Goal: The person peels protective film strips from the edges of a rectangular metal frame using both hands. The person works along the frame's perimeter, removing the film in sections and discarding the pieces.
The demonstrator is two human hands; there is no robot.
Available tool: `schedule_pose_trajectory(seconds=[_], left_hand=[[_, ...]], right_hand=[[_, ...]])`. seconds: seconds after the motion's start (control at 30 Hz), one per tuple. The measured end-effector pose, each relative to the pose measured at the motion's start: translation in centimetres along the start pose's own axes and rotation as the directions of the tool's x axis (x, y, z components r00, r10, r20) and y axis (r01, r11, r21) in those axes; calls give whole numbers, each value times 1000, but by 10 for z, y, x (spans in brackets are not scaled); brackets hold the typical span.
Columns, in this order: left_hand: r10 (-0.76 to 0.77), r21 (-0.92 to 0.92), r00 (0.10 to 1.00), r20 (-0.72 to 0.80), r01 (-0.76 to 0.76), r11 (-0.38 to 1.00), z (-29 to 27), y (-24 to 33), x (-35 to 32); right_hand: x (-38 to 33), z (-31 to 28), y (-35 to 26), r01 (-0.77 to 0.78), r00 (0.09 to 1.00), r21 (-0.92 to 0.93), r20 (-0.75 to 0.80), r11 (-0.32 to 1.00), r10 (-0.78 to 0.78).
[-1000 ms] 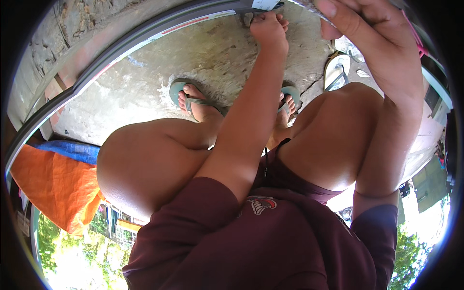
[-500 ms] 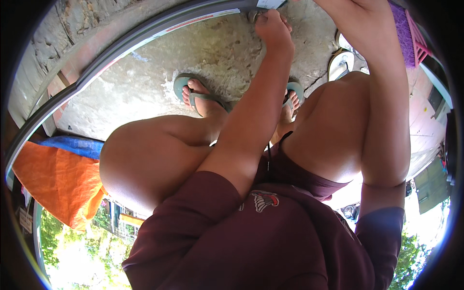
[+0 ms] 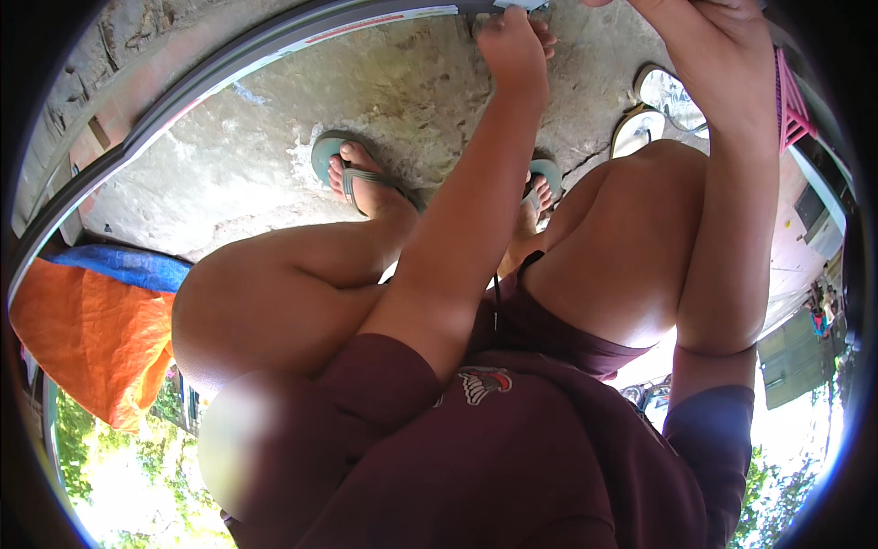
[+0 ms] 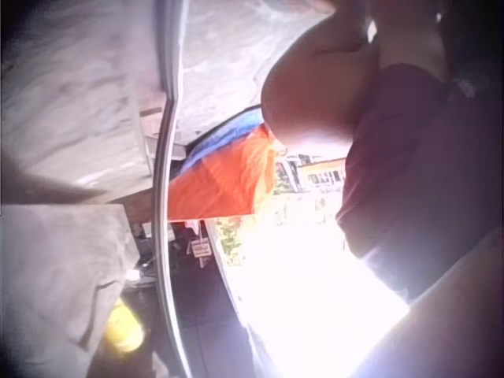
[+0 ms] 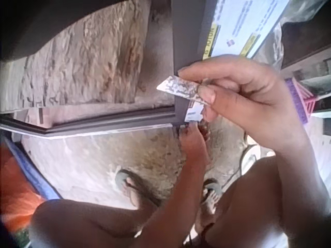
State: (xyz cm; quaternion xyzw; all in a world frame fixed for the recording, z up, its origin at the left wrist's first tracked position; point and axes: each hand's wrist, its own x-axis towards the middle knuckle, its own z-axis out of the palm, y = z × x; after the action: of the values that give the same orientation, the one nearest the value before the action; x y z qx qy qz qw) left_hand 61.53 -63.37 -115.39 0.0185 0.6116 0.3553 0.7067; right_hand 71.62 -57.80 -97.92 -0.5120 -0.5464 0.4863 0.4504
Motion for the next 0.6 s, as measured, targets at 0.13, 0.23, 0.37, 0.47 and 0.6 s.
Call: schedule_pose_trajectory(seconds=[0.13,0.23,0.37,0.47,0.6], left_hand=[[22,68,1000,4,-22,997,-6,-9,22],[31,38,999,-11,-31,999,-7,-11,21],[39,62,999,-4,-39,997,-9,-7,19],[192,-54,977,88,-188,981,-12,-5,3],[312,-57,945,97,-307,950,-11,-1,-24]], right_hand=[[4,3,-9,0,1000,-82,2,997,0],[7,6,-2,16,1000,-2,-9,1000,-16],[4,9,-5,-12,998,-34,-62,999,10],[6,7,0,-7,998,-5,-59,1000,7],[4,11,-12,-45,997,-46,-59,998,42]])
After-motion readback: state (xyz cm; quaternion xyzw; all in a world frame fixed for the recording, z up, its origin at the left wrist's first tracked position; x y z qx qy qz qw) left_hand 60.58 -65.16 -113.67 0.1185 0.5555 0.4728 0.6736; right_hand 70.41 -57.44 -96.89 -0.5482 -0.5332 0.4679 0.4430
